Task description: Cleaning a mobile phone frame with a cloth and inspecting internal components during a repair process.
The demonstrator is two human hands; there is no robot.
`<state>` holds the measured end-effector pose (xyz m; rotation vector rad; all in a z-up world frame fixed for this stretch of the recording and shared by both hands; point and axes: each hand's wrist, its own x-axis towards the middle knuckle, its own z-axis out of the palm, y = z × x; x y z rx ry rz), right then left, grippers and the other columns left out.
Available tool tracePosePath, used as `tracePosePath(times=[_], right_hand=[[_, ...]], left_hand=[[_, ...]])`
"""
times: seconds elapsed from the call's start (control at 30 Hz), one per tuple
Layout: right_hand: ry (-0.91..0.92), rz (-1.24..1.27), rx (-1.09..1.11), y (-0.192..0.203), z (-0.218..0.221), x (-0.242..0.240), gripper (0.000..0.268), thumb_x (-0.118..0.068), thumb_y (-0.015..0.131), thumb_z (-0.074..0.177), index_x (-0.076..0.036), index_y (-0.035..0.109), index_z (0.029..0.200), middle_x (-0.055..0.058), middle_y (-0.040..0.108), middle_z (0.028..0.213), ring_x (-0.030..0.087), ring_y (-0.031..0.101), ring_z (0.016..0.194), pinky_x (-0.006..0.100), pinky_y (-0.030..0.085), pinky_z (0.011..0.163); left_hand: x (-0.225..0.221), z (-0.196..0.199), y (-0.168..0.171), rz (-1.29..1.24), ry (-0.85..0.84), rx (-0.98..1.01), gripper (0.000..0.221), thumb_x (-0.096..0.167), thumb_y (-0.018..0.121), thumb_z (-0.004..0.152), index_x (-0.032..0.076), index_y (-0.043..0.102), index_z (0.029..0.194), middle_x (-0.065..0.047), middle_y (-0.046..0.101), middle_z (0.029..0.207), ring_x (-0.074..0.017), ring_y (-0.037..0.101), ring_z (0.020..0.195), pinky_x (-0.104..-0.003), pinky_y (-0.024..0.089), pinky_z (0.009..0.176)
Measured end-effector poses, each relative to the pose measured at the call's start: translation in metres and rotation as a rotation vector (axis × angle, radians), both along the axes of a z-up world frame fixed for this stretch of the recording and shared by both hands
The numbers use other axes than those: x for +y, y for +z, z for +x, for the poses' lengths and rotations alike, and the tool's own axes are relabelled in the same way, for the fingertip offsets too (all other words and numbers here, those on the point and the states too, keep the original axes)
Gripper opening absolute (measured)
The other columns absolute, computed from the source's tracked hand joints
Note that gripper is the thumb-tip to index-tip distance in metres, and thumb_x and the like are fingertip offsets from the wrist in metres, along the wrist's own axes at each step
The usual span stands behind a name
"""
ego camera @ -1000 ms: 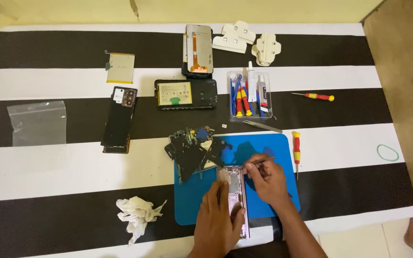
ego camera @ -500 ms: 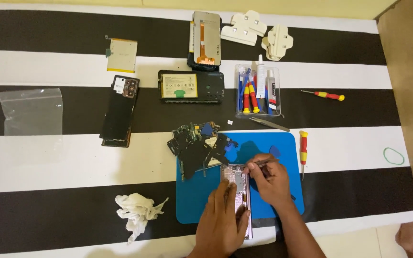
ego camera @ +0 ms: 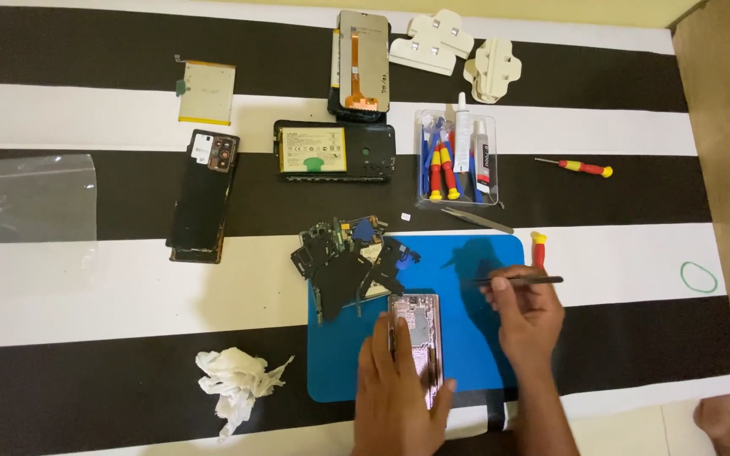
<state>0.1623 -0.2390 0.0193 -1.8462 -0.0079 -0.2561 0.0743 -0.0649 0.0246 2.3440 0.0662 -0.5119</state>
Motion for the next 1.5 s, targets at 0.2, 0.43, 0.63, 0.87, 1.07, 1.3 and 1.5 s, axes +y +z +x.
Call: tracePosePath(times=[0.2, 0.43, 0.63, 0.87, 1.07, 1.3, 1.5], right_hand=[[-0.163, -0.39, 0.33, 0.022, 0.018, -0.004, 0.019, -0.024, 0.07, 0.097, -0.011, 0.072, 0.111, 0.005, 0.078, 0.099, 0.016, 0.072, 0.091, 0.031, 0.056, 0.082], [-0.385, -0.641, 0.472, 0.044, -0.003, 0.007, 0.06, -0.034, 0.073, 0.094, -0.004, 0.057, 0.144, 0.012, 0.069, 0.108, 0.029, 0.066, 0.105, 0.046, 0.053, 0.091], [0.005, -0.149, 0.902, 0.057, -0.039, 0.033, 0.03, -0.022, 0.069, 0.093, -0.015, 0.076, 0.121, 0.004, 0.085, 0.097, 0.014, 0.076, 0.083, 0.028, 0.059, 0.068], [-0.045, 0.016, 0.645, 0.067, -0.057, 0.018, 0.04, -0.011, 0.071, 0.087, -0.006, 0.077, 0.126, 0.01, 0.084, 0.098, 0.019, 0.074, 0.082, 0.033, 0.061, 0.067], [-0.048, 0.13, 0.507, 0.098, -0.058, 0.03, 0.038, -0.013, 0.075, 0.083, 0.006, 0.081, 0.115, 0.012, 0.066, 0.06, 0.016, 0.051, 0.039, 0.028, 0.043, 0.037], [-0.115, 0.119, 0.508, 0.112, -0.058, 0.031, 0.036, -0.011, 0.076, 0.08, 0.007, 0.083, 0.111, 0.016, 0.074, 0.061, 0.018, 0.052, 0.031, 0.029, 0.043, 0.03], [-0.101, 0.107, 0.423, 0.117, -0.065, 0.028, 0.036, -0.009, 0.076, 0.079, 0.007, 0.08, 0.112, 0.018, 0.079, 0.07, 0.018, 0.053, 0.033, 0.027, 0.046, 0.03]], left_hand=[[-0.025, -0.003, -0.019, 0.191, -0.018, 0.004, 0.12, 0.05, 0.086, 0.088, 0.006, 0.004, 0.164, -0.027, 0.006, 0.168, -0.0489, 0.019, 0.146, -0.057, 0.031, 0.111], [-0.015, -0.02, -0.04, 0.073, 0.048, -0.137, 0.115, 0.03, 0.091, 0.078, 0.01, 0.014, 0.161, -0.018, 0.023, 0.165, -0.0427, 0.027, 0.145, -0.062, 0.033, 0.109], [-0.013, -0.034, -0.022, 0.027, 0.096, -0.46, 0.099, 0.03, 0.07, 0.068, 0.009, 0.031, 0.156, -0.019, 0.033, 0.164, -0.0432, 0.042, 0.136, -0.061, 0.041, 0.1], [0.0, -0.022, 0.024, 0.113, 0.078, -0.625, 0.087, 0.046, 0.084, 0.083, 0.007, 0.041, 0.149, -0.017, 0.048, 0.156, -0.0384, 0.052, 0.128, -0.051, 0.049, 0.102], [0.04, 0.033, 0.098, -0.434, 0.128, 0.41, 0.088, 0.061, 0.063, 0.084, 0.038, 0.031, 0.163, 0.009, 0.07, 0.143, -0.0122, 0.075, 0.122, -0.03, 0.056, 0.104], [0.042, 0.041, 0.097, -0.506, 0.047, 0.374, 0.059, 0.051, 0.054, 0.094, 0.039, 0.048, 0.151, 0.01, 0.08, 0.116, -0.007, 0.078, 0.094, -0.025, 0.064, 0.089], [0.04, 0.039, 0.108, -0.54, 0.079, 0.35, 0.055, 0.048, 0.058, 0.092, 0.04, 0.057, 0.146, 0.011, 0.082, 0.106, -0.0059, 0.078, 0.086, -0.023, 0.065, 0.082]])
